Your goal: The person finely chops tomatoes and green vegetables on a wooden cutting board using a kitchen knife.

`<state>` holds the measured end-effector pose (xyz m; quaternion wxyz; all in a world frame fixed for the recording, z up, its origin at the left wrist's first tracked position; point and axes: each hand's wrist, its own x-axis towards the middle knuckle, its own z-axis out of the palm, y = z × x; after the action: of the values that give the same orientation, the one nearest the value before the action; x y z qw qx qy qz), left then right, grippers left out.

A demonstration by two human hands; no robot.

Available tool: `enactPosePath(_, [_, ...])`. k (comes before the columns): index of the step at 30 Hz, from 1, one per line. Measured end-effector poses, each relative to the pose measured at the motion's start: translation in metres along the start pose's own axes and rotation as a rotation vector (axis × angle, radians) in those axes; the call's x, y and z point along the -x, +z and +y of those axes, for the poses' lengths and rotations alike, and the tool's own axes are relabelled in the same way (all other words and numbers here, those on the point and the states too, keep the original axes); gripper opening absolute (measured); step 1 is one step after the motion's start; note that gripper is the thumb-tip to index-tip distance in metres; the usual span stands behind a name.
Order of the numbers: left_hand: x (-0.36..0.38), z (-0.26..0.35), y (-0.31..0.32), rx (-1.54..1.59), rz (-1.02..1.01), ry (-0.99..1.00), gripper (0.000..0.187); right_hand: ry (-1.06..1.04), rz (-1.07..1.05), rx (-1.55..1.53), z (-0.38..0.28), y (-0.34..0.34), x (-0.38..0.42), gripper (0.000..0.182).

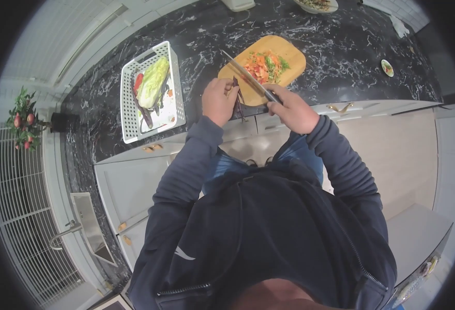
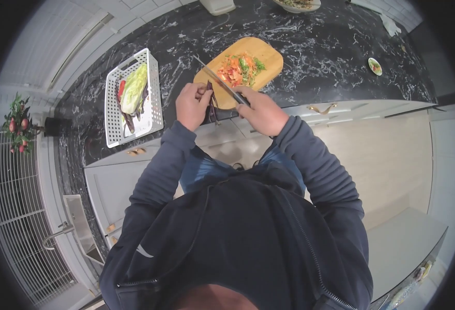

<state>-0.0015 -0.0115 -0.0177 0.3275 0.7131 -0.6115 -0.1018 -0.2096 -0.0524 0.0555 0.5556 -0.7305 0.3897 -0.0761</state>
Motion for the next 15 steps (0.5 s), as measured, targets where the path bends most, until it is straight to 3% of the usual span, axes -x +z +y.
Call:
enactPosePath(3, [0.004,0.003,-0.004,-0.007,0.023,0.029,0.013,-0.020,-0.019,0.051,0.003,-0.001,-0.002,0.044])
enactPosePath(9, [0.003,-0.003,0.002,-0.097,0.068,0.268,0.016,-0.207,0.032,0.134,-0.004,0.005,-0.006,0.040])
enactPosePath(15, [0.000,0.000,0.002,-0.179,0.051,0.358,0.020,-0.112,-0.023,0.413,-0.005,0.015,-0.011,0.038])
